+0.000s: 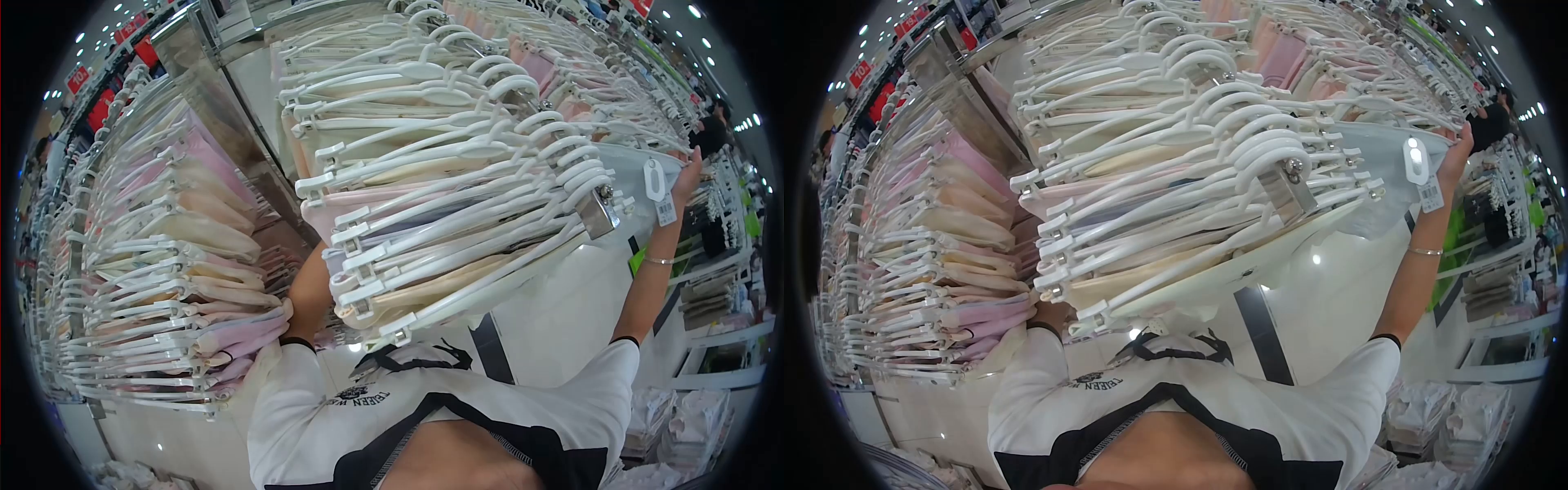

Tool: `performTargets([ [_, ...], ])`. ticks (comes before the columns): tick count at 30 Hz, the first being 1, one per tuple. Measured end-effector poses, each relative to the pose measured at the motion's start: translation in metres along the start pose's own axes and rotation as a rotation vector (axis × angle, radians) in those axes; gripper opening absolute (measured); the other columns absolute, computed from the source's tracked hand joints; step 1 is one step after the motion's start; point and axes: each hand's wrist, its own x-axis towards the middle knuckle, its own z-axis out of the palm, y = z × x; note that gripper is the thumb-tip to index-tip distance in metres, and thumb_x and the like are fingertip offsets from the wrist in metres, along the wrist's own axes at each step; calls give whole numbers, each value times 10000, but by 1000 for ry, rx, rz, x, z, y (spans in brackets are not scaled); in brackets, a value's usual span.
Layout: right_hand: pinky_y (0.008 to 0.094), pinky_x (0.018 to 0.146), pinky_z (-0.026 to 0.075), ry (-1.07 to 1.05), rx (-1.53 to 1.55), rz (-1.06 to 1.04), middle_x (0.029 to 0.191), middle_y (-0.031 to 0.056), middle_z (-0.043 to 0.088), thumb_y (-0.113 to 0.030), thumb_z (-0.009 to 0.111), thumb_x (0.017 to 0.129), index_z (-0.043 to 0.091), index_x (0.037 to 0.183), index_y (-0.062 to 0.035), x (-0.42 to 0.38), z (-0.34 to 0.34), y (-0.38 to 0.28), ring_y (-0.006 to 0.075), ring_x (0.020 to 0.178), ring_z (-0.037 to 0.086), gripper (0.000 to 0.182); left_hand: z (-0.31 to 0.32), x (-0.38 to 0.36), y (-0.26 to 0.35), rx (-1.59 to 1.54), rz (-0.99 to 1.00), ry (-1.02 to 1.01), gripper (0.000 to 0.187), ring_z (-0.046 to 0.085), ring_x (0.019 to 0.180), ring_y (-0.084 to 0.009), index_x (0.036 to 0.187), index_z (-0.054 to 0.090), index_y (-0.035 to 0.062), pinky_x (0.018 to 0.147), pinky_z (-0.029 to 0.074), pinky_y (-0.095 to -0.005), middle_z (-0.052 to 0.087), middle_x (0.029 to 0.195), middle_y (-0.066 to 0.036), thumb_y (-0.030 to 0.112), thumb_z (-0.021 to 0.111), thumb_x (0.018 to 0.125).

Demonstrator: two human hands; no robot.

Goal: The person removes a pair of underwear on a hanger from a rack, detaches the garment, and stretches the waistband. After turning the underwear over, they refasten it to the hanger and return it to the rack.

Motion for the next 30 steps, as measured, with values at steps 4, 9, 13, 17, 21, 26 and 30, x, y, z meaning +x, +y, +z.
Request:
performTargets([
  [4,206,479,338,176,-52,-35,600,0,409,-290,384,756,428,737,-73,-20,31,6,96,513,397,222,-14,-25,-25,310,-37,16,398,471,834,-227,922,465,31,722,363,-313,499,907,-108,357,427,696],
  [9,209,475,348,179,-56,-65,619,16,432,-286,374,760,430,746,-61,-28,30,12,93,529,413,232,-24,-40,-39,494,-56,40,393,472,832,-228,919,467,32,719,364,-313,500,905,-108,352,430,693],
  [13,218,455,351,207,-155,-105,598,23,432,-274,366,763,432,739,-41,-32,20,5,104,507,417,244,-26,-46,-41,573,-57,57,389,472,831,-229,916,468,32,718,365,-313,501,903,-109,348,434,691],
  [17,227,448,358,231,-226,-179,568,34,431,-286,356,761,427,695,-34,-29,-8,-2,118,482,419,269,-32,-54,-42,640,-64,76,385,473,830,-230,913,470,33,716,365,-313,502,901,-109,344,437,689],
  [21,261,472,362,168,-171,-147,549,59,423,-331,318,755,373,588,-66,-34,-48,-34,149,509,418,318,-36,-66,-43,692,-79,88,381,473,828,-231,911,472,33,714,366,-313,503,899,-110,340,440,687],
  [26,280,483,362,532,-149,-307,487,54,357,-331,261,758,302,550,-74,-74,-9,-64,174,475,383,333,-40,-65,-41,743,-71,109,376,474,827,-232,907,474,34,712,367,-313,504,897,-111,335,444,684],
  [30,250,466,337,580,-240,-255,482,43,357,-331,273,761,326,536,-74,-90,-7,-60,146,454,356,345,-43,-58,-37,780,-57,121,372,475,825,-233,905,476,35,710,368,-313,505,895,-111,331,447,682],
])
